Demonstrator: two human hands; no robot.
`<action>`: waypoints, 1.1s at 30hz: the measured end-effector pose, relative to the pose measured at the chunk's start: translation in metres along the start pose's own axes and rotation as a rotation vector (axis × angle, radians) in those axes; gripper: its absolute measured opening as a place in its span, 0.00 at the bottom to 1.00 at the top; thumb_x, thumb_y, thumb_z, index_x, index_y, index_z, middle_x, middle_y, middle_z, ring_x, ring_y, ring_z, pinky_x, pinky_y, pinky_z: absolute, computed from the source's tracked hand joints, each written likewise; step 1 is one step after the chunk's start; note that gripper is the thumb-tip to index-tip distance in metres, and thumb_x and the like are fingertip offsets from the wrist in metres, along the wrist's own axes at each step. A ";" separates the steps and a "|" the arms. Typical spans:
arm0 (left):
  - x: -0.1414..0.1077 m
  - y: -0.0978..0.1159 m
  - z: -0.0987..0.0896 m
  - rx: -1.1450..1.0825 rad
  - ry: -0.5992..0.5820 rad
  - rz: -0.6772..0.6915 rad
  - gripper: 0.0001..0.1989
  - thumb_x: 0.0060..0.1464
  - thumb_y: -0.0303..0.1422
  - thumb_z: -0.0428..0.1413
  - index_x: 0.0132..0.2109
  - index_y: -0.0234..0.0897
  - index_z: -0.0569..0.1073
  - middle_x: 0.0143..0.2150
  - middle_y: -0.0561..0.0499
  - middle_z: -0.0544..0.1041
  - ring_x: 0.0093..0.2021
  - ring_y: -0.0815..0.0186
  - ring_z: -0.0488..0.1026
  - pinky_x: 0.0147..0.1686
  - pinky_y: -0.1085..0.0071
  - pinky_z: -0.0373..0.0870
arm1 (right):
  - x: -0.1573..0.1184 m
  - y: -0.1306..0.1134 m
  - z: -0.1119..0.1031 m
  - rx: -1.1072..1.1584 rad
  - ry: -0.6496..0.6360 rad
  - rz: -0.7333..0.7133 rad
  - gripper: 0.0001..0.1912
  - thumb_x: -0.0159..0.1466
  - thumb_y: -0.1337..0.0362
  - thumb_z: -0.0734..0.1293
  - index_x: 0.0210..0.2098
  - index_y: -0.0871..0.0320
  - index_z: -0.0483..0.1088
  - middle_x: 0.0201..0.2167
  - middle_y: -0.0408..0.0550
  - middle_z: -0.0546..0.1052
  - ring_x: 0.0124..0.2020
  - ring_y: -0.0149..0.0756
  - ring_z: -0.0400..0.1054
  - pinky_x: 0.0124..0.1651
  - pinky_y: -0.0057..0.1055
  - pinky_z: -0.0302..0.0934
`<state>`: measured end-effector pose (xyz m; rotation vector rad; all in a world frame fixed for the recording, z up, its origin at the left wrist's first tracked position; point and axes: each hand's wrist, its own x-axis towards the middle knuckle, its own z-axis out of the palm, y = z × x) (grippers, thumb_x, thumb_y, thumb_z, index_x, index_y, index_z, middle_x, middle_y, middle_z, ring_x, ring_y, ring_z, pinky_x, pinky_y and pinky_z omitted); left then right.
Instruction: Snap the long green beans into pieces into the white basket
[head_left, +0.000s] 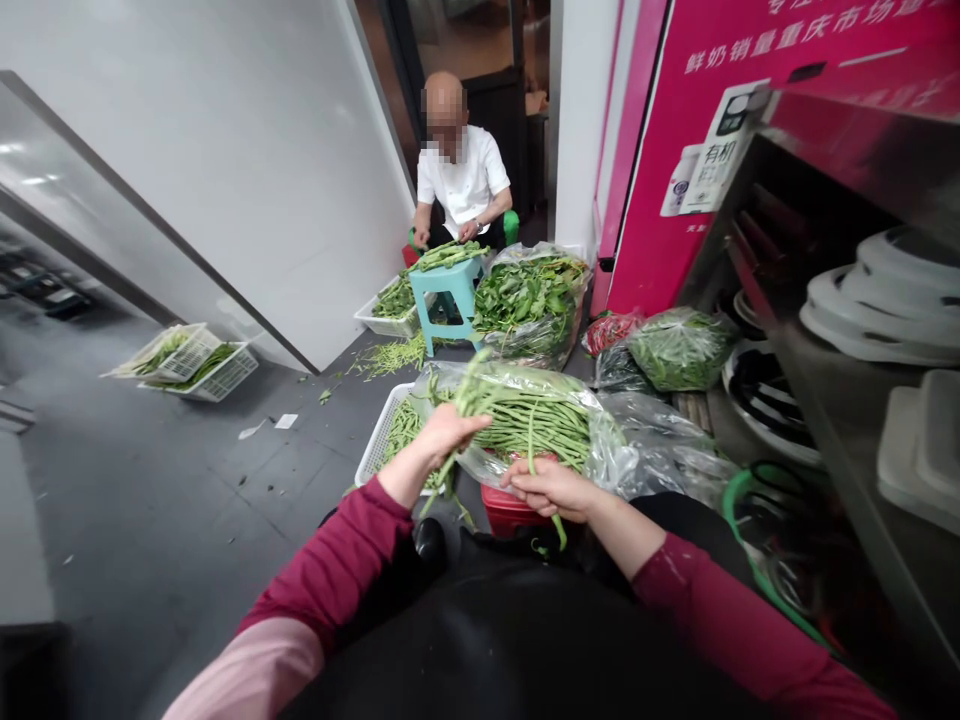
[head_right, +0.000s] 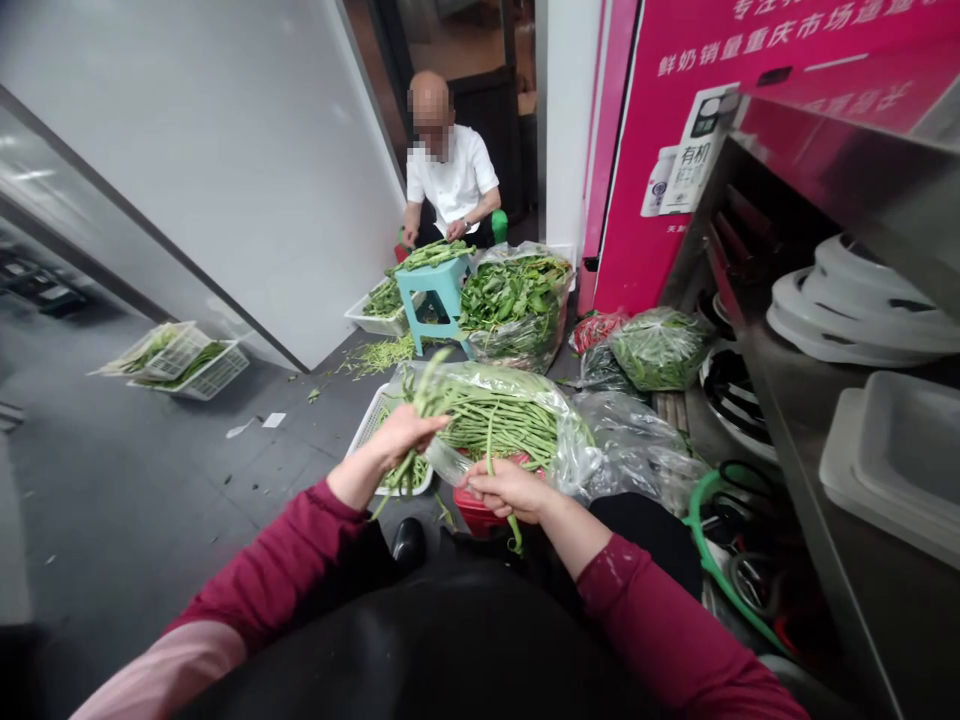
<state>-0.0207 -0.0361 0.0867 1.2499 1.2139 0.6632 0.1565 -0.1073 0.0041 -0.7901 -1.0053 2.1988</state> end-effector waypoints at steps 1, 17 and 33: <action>0.002 -0.004 0.012 0.045 -0.033 -0.051 0.15 0.37 0.35 0.62 0.23 0.34 0.63 0.13 0.60 0.59 0.13 0.78 0.53 0.15 0.76 0.51 | 0.000 -0.001 0.000 -0.015 -0.021 0.025 0.10 0.55 0.60 0.66 0.34 0.60 0.66 0.19 0.36 0.62 0.11 0.15 0.41 0.12 0.17 0.32; 0.023 0.003 -0.025 -0.238 0.267 0.128 0.14 0.38 0.36 0.61 0.24 0.32 0.65 0.14 0.58 0.62 0.11 0.80 0.53 0.12 0.79 0.47 | -0.012 -0.010 -0.018 0.205 -0.055 -0.006 0.17 0.62 0.59 0.60 0.41 0.68 0.69 0.36 0.60 0.75 0.30 0.33 0.71 0.37 0.32 0.65; -0.005 0.018 -0.015 0.248 0.483 0.350 0.13 0.42 0.38 0.57 0.21 0.32 0.68 0.15 0.55 0.66 0.16 0.75 0.59 0.18 0.76 0.55 | 0.009 0.006 -0.029 -0.385 0.456 -0.039 0.16 0.60 0.59 0.56 0.20 0.60 0.63 0.13 0.41 0.67 0.10 0.24 0.53 0.17 0.24 0.50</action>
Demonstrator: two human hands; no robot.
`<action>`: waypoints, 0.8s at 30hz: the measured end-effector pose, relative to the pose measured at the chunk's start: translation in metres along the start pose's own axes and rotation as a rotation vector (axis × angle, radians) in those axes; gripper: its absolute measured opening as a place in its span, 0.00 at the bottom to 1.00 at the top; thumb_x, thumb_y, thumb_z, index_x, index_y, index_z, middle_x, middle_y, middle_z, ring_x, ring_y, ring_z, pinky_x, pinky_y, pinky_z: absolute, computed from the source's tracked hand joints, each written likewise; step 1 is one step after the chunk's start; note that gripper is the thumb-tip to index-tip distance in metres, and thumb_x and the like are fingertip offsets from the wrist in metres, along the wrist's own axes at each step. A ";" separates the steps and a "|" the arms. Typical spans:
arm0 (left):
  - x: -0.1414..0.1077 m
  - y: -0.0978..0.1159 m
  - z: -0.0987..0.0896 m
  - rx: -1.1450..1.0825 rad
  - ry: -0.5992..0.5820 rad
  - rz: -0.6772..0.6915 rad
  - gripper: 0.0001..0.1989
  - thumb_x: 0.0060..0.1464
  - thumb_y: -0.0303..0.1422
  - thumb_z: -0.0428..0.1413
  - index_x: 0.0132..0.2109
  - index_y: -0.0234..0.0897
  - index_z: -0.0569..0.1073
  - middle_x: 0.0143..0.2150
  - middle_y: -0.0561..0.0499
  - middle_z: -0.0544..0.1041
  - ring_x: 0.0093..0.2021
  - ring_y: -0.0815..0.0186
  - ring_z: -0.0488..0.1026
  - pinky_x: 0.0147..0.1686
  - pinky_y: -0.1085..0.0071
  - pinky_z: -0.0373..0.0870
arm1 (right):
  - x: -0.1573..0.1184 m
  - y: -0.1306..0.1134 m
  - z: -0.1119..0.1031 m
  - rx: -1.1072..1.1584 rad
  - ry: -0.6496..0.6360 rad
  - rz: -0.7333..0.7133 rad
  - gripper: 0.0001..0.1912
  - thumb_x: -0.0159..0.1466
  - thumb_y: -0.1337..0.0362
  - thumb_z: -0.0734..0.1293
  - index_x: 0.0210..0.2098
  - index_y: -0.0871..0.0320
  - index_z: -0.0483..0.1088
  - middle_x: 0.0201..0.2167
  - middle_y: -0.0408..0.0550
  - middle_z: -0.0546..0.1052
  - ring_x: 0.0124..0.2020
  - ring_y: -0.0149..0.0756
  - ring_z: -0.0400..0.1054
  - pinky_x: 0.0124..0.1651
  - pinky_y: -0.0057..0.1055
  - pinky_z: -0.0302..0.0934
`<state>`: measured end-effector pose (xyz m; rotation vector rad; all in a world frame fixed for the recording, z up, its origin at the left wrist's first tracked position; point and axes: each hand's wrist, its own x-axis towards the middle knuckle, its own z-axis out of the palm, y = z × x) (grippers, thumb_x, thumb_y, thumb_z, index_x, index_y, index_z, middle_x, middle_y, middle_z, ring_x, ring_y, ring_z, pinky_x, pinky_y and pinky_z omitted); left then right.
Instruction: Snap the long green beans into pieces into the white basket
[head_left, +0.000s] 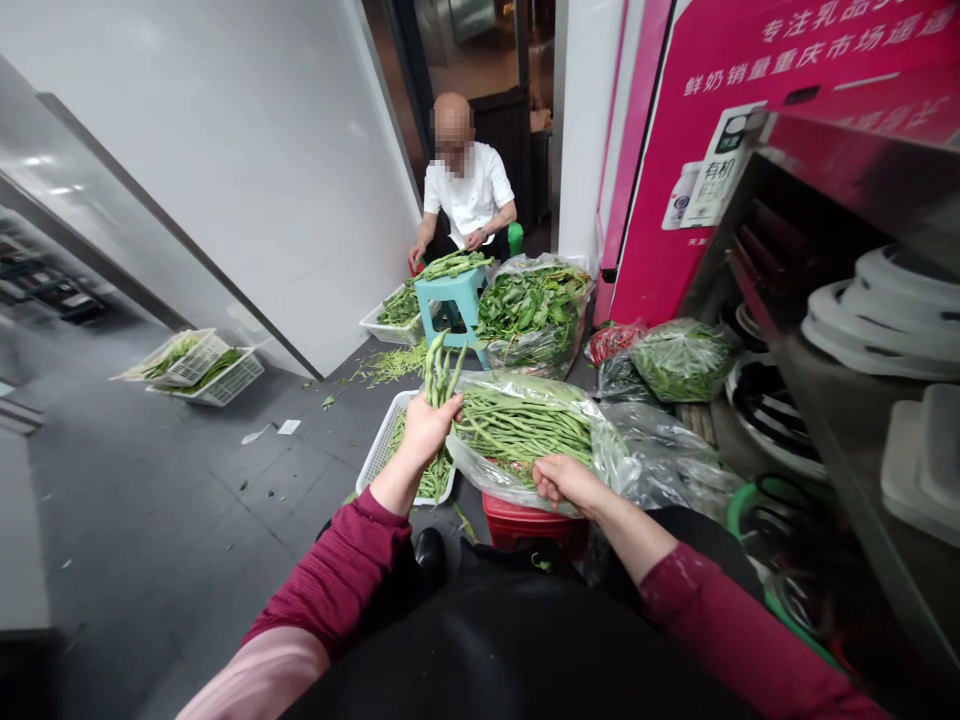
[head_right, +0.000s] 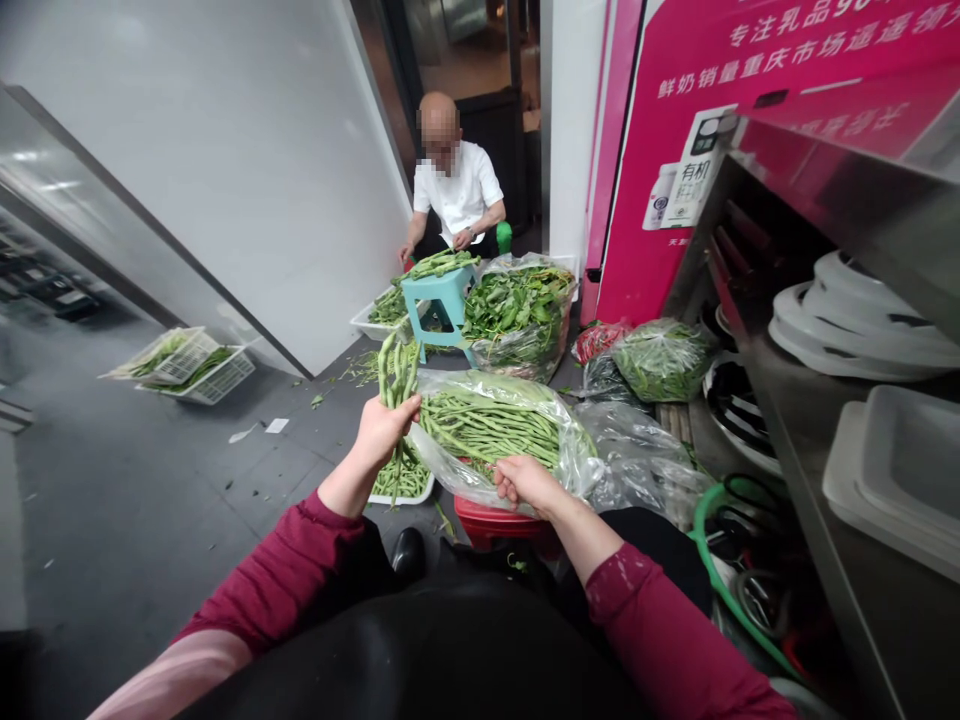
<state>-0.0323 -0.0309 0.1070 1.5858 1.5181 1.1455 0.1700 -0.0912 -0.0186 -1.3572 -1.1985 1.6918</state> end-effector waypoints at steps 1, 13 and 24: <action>-0.002 0.007 0.000 0.043 0.017 0.050 0.13 0.42 0.38 0.57 0.21 0.32 0.68 0.16 0.55 0.67 0.17 0.74 0.61 0.20 0.76 0.57 | 0.002 0.001 -0.001 -0.126 0.079 -0.018 0.15 0.60 0.62 0.56 0.19 0.59 0.63 0.12 0.41 0.66 0.11 0.25 0.53 0.19 0.25 0.51; -0.006 0.007 0.015 -0.358 -0.304 -0.149 0.17 0.40 0.42 0.59 0.22 0.32 0.65 0.16 0.55 0.65 0.13 0.78 0.54 0.14 0.78 0.48 | 0.005 -0.011 -0.005 0.198 -0.045 -0.128 0.17 0.58 0.56 0.60 0.42 0.59 0.67 0.42 0.54 0.70 0.38 0.36 0.67 0.40 0.36 0.61; -0.022 -0.002 0.033 0.058 -0.274 0.029 0.11 0.45 0.37 0.56 0.23 0.33 0.69 0.20 0.52 0.69 0.21 0.73 0.62 0.24 0.76 0.58 | -0.016 -0.019 0.007 0.309 -0.263 0.127 0.10 0.57 0.59 0.59 0.24 0.57 0.58 0.13 0.32 0.50 0.10 0.20 0.38 0.13 0.20 0.29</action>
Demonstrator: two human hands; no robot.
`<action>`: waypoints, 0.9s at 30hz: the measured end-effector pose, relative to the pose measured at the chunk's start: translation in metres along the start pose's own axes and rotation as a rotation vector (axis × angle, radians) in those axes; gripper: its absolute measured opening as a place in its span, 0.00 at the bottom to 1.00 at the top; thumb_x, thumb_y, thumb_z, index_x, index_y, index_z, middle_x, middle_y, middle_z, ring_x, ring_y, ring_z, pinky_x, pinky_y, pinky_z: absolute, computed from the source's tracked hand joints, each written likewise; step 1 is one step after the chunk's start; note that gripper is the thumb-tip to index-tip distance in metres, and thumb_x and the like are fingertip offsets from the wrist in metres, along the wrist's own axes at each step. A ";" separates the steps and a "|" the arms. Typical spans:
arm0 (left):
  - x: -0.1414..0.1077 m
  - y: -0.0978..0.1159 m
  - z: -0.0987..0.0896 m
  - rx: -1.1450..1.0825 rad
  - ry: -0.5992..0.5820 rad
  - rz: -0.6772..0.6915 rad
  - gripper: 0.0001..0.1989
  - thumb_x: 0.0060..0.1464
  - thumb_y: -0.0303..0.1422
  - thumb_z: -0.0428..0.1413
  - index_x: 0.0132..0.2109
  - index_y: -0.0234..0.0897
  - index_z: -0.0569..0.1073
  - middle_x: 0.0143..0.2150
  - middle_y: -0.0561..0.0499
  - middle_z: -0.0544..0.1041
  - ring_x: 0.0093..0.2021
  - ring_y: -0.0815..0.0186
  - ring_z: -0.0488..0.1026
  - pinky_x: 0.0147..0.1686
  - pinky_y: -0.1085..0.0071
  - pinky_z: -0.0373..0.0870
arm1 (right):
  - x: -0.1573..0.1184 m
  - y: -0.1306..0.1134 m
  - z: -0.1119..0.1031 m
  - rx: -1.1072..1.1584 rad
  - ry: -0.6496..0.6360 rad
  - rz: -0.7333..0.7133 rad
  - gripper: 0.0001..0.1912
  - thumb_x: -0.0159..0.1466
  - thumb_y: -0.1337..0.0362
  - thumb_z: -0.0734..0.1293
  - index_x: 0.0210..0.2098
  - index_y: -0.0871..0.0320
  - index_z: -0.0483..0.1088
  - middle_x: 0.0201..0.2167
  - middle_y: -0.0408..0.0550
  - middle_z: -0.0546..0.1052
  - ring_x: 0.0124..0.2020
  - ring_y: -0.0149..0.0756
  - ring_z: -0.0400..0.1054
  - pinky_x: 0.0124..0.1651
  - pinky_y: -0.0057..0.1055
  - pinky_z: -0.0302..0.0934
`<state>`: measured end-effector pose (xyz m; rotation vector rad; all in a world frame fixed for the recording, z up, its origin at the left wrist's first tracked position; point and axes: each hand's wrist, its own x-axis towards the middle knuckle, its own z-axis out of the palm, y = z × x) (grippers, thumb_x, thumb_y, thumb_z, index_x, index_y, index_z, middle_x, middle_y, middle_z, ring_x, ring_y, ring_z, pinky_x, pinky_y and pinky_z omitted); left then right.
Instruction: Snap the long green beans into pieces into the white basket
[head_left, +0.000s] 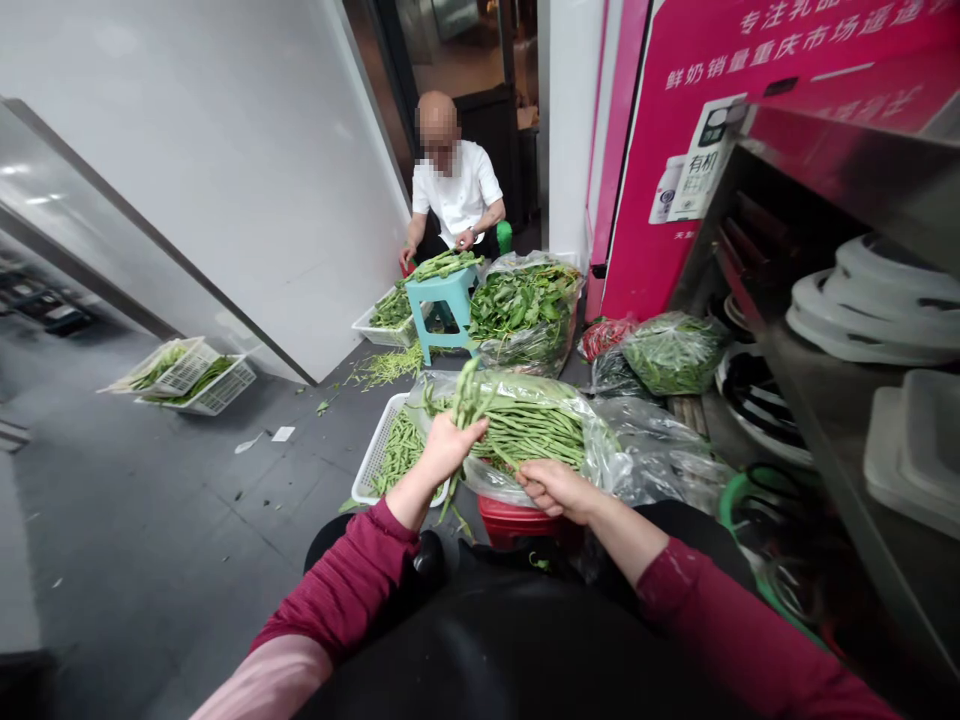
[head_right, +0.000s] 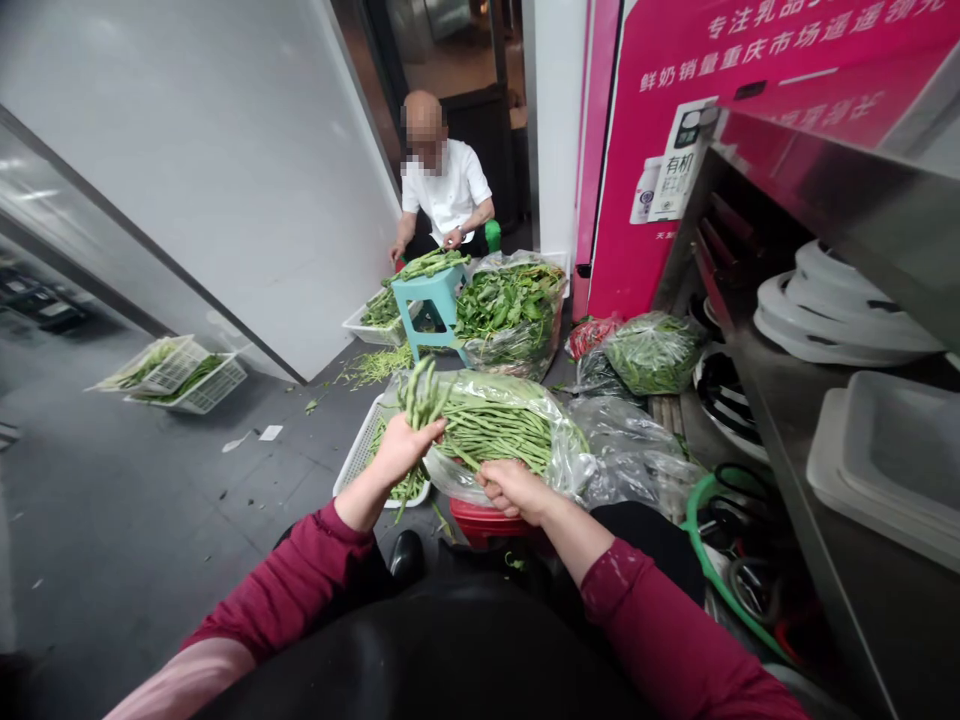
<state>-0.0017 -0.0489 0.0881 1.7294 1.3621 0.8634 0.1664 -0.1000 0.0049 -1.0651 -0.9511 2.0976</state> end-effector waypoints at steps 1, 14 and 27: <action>-0.007 0.004 0.005 0.064 -0.025 0.065 0.09 0.44 0.35 0.56 0.25 0.33 0.70 0.23 0.52 0.70 0.24 0.71 0.64 0.26 0.75 0.60 | 0.003 0.001 0.001 -0.076 0.092 -0.046 0.10 0.57 0.59 0.59 0.23 0.57 0.57 0.13 0.33 0.52 0.10 0.20 0.39 0.13 0.20 0.30; -0.023 0.012 0.034 -0.398 -0.326 -0.242 0.15 0.42 0.40 0.58 0.25 0.30 0.69 0.18 0.52 0.68 0.14 0.77 0.57 0.14 0.77 0.50 | -0.004 -0.002 0.000 0.300 -0.165 -0.062 0.15 0.58 0.52 0.59 0.30 0.58 0.64 0.19 0.42 0.65 0.17 0.26 0.57 0.18 0.23 0.49; -0.014 -0.024 0.038 -0.617 -0.308 -0.341 0.14 0.42 0.38 0.59 0.28 0.30 0.70 0.23 0.52 0.71 0.12 0.80 0.53 0.15 0.76 0.51 | -0.002 0.001 -0.007 0.407 -0.210 -0.010 0.10 0.58 0.58 0.59 0.27 0.58 0.61 0.11 0.32 0.49 0.11 0.22 0.40 0.13 0.20 0.35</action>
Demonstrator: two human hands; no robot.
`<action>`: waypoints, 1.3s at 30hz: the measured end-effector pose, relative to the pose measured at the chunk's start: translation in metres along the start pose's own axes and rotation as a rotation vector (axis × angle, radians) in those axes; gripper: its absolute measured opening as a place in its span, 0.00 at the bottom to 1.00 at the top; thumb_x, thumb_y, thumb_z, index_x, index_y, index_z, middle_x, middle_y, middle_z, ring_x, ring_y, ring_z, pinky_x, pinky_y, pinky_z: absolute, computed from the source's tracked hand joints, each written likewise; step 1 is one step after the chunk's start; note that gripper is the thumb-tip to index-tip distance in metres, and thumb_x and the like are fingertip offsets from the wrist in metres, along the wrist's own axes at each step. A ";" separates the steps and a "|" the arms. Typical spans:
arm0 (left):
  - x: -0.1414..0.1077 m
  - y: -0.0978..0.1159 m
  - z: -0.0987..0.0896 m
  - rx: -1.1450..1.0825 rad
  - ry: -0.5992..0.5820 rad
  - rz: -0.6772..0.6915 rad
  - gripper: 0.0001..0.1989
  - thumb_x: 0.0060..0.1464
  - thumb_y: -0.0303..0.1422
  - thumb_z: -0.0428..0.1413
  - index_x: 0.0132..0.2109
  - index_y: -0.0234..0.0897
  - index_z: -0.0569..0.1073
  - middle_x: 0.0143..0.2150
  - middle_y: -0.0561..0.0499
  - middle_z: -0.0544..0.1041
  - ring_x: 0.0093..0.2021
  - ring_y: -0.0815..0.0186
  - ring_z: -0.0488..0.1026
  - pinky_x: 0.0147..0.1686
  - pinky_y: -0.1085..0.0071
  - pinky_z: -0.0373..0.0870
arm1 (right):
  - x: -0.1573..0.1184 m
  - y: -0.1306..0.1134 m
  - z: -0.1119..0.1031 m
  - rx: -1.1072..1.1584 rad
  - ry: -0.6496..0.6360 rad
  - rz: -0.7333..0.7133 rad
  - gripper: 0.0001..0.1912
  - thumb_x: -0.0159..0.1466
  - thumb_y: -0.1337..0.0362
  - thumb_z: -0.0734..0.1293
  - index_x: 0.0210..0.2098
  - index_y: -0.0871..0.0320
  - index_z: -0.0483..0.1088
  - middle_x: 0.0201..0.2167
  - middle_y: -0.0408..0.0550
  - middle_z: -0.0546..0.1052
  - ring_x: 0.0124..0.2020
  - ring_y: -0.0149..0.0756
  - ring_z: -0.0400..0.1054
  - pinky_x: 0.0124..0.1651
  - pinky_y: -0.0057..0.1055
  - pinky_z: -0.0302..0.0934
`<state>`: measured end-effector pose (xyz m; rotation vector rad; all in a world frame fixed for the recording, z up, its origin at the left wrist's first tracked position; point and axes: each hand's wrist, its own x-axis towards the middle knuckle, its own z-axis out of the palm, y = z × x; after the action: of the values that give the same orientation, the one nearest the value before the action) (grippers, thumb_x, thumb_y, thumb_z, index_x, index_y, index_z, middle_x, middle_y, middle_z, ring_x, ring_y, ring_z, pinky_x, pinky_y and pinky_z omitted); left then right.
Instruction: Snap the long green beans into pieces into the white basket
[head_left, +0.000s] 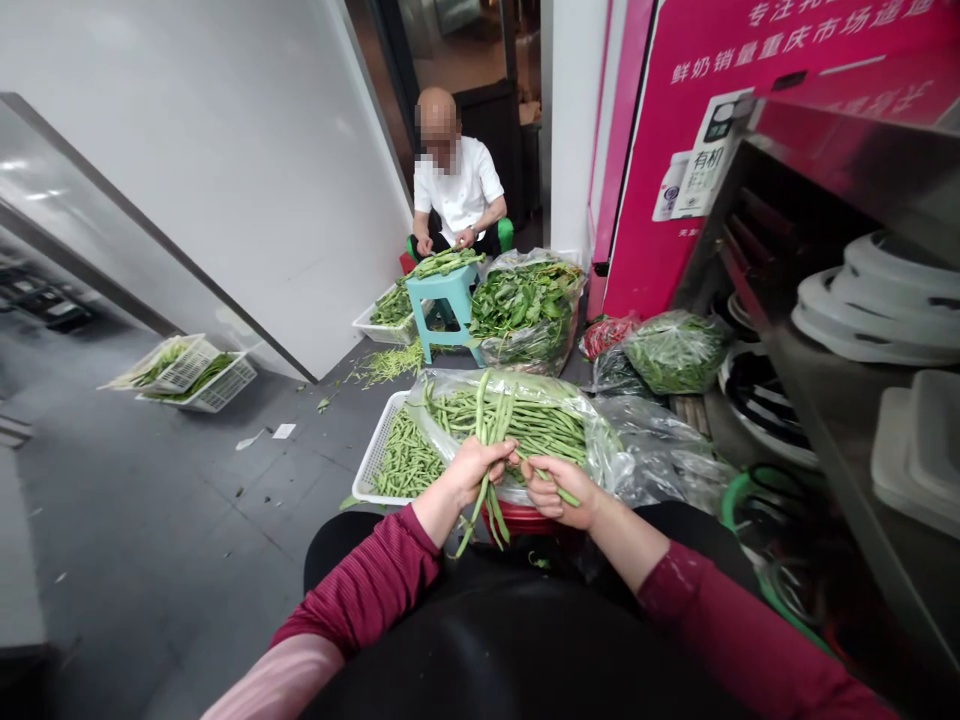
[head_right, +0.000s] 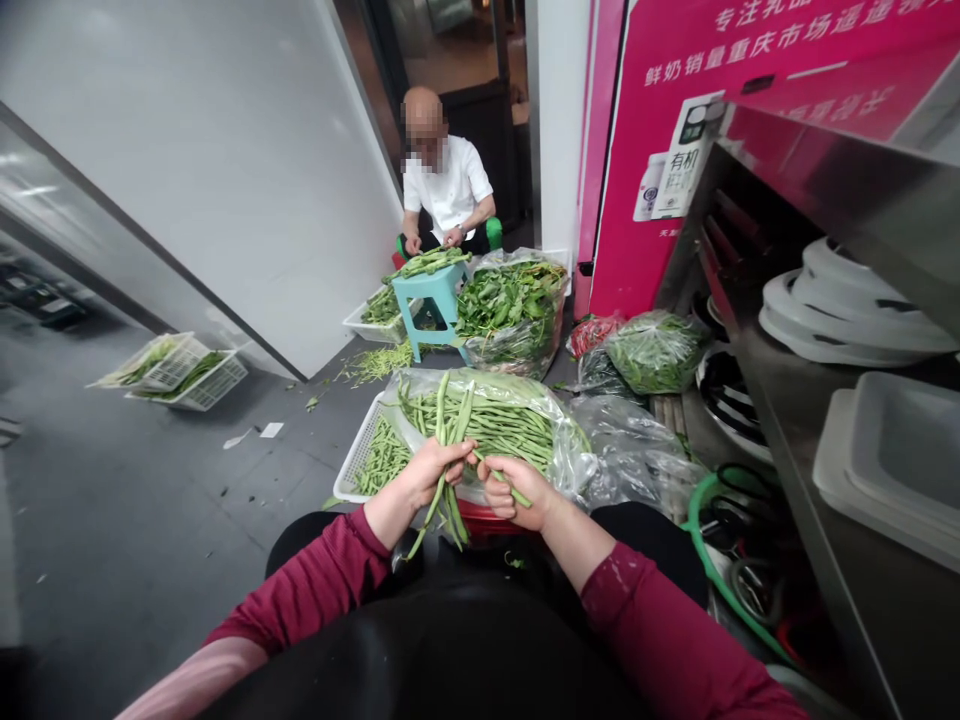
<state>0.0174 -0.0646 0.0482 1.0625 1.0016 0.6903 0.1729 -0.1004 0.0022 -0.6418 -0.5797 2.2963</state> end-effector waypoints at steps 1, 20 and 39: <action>0.001 0.000 0.000 0.063 0.025 0.015 0.13 0.43 0.39 0.58 0.27 0.30 0.69 0.24 0.51 0.71 0.13 0.79 0.53 0.16 0.76 0.51 | 0.001 0.000 0.000 -0.011 0.007 0.023 0.10 0.58 0.58 0.58 0.25 0.58 0.60 0.11 0.32 0.49 0.11 0.22 0.41 0.13 0.20 0.35; 0.018 -0.012 -0.019 0.202 -0.127 -0.195 0.17 0.38 0.41 0.60 0.22 0.33 0.64 0.15 0.57 0.63 0.12 0.78 0.54 0.13 0.78 0.49 | 0.009 -0.019 -0.010 -0.274 0.663 -0.610 0.18 0.49 0.55 0.69 0.34 0.57 0.64 0.12 0.30 0.52 0.10 0.20 0.42 0.12 0.21 0.41; -0.012 0.025 -0.001 0.737 -0.101 0.065 0.09 0.46 0.36 0.53 0.26 0.34 0.68 0.18 0.54 0.68 0.16 0.72 0.61 0.18 0.76 0.57 | 0.011 -0.015 -0.025 -1.400 0.983 -0.669 0.06 0.56 0.63 0.61 0.30 0.58 0.66 0.29 0.49 0.73 0.32 0.38 0.66 0.38 0.32 0.56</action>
<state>0.0114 -0.0656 0.0750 1.7553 1.1674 0.3035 0.1878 -0.0767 -0.0124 -1.6762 -1.5052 0.4991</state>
